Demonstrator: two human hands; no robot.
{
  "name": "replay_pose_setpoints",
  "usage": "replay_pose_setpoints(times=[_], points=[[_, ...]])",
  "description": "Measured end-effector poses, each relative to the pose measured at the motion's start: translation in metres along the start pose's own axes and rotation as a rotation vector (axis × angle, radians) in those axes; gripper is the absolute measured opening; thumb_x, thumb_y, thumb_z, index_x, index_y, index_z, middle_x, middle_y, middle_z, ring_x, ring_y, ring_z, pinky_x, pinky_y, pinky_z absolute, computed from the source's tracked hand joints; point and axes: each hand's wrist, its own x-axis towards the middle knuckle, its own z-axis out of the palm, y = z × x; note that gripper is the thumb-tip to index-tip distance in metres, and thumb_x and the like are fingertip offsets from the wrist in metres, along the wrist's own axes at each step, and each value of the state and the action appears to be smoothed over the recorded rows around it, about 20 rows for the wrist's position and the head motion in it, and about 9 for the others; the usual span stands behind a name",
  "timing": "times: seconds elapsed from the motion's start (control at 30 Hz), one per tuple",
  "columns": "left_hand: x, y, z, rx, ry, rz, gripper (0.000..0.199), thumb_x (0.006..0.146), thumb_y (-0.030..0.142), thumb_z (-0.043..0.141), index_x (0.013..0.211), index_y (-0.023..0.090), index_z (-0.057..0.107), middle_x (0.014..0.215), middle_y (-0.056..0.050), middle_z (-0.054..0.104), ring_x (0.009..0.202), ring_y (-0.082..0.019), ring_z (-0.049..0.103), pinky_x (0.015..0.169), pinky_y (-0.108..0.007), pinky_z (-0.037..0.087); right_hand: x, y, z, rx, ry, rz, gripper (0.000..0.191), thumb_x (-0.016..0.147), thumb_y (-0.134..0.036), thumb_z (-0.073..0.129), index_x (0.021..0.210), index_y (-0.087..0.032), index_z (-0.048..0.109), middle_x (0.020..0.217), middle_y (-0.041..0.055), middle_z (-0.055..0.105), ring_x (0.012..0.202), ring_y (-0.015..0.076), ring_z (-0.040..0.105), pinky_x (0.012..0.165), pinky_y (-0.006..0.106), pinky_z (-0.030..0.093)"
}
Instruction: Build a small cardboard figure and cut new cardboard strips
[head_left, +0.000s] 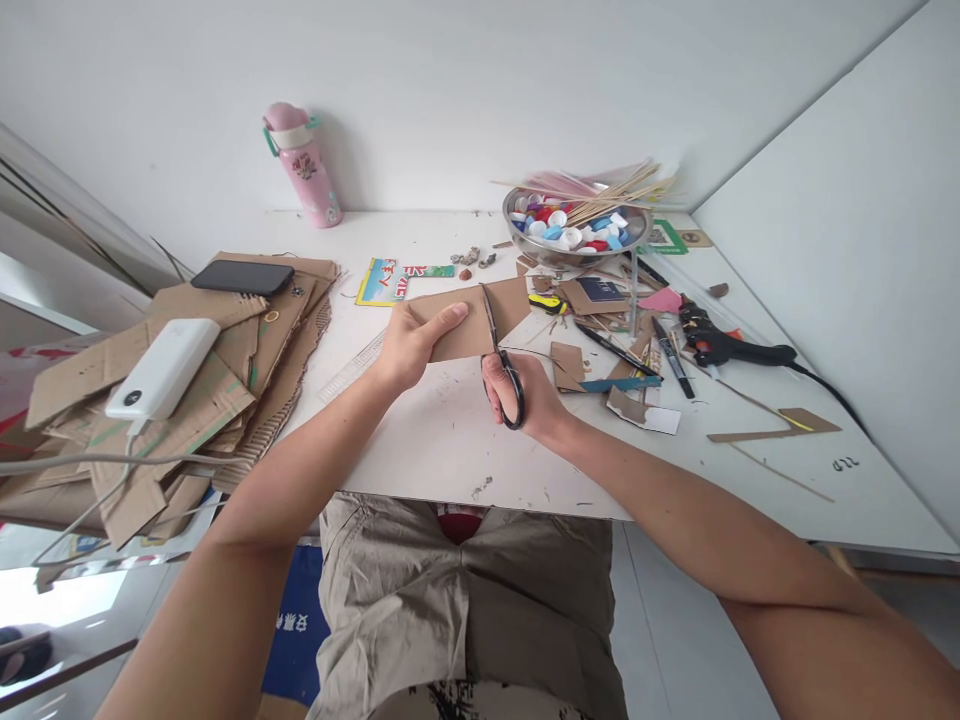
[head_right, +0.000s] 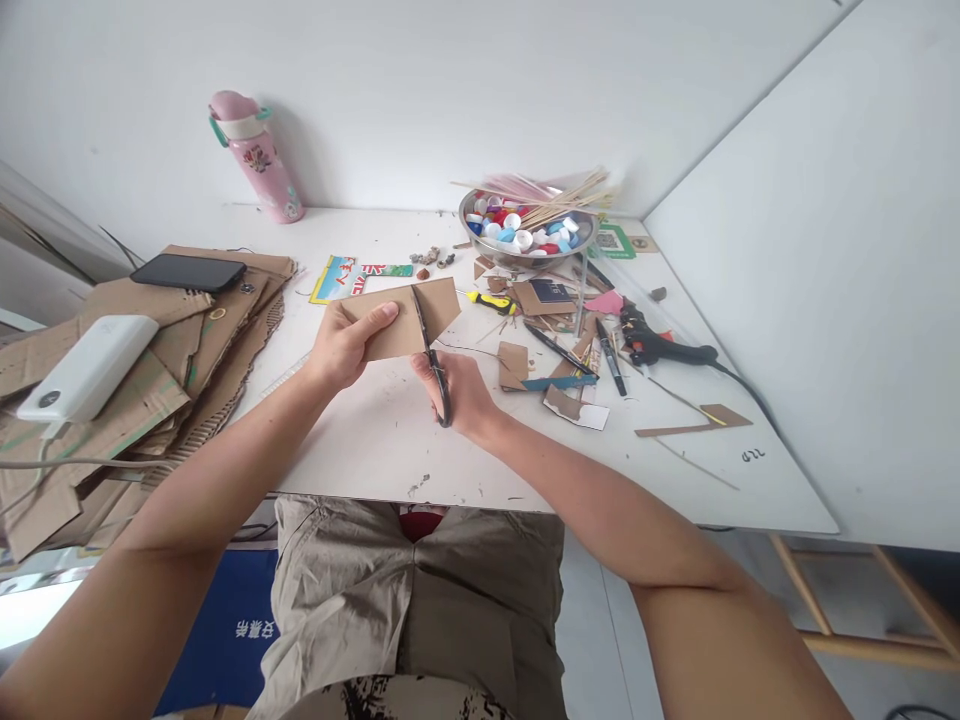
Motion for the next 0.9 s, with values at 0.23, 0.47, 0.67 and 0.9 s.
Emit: replay_pose_setpoints(times=[0.23, 0.47, 0.67, 0.9], points=[[-0.004, -0.001, -0.001, 0.047, -0.06, -0.059, 0.057, 0.059, 0.06, 0.106, 0.087, 0.018, 0.081, 0.089, -0.008, 0.085, 0.081, -0.026, 0.079, 0.073, -0.035, 0.064, 0.003, -0.002, 0.001, 0.115, 0.025, 0.006, 0.095, 0.061, -0.124, 0.046, 0.052, -0.03, 0.039, 0.045, -0.0021, 0.043, 0.036, 0.0131, 0.045, 0.04, 0.032, 0.04], [-0.002, -0.005, -0.002, 0.062, -0.058, -0.068, 0.064, 0.057, 0.066, 0.105, 0.091, 0.017, 0.081, 0.098, -0.009, 0.088, 0.088, -0.028, 0.083, 0.079, -0.036, 0.068, 0.002, -0.003, 0.002, 0.081, 0.05, 0.018, 0.091, 0.066, -0.12, 0.049, 0.052, -0.031, 0.042, 0.039, -0.0035, 0.038, 0.035, 0.0146, 0.049, 0.039, 0.03, 0.042], [0.003, -0.008, -0.003, 0.02, -0.102, -0.097, 0.063, 0.059, 0.064, 0.106, 0.091, 0.018, 0.077, 0.098, -0.008, 0.088, 0.089, -0.027, 0.085, 0.078, -0.035, 0.069, 0.006, -0.005, 0.0, 0.085, 0.057, 0.029, 0.091, 0.061, -0.12, 0.053, 0.051, -0.031, 0.04, 0.04, -0.0036, 0.04, 0.034, 0.0139, 0.047, 0.039, 0.031, 0.042], [0.014, -0.009, 0.006, 0.03, -0.246, -0.191, 0.053, 0.077, 0.055, 0.103, 0.075, 0.02, 0.063, 0.065, 0.001, 0.074, 0.052, -0.01, 0.065, 0.053, -0.023, 0.055, 0.019, 0.0, -0.031, -0.022, 0.207, -0.023, 0.092, 0.073, -0.12, 0.043, 0.052, -0.03, 0.042, 0.041, -0.0021, 0.043, 0.034, 0.0145, 0.051, 0.04, 0.03, 0.042]])
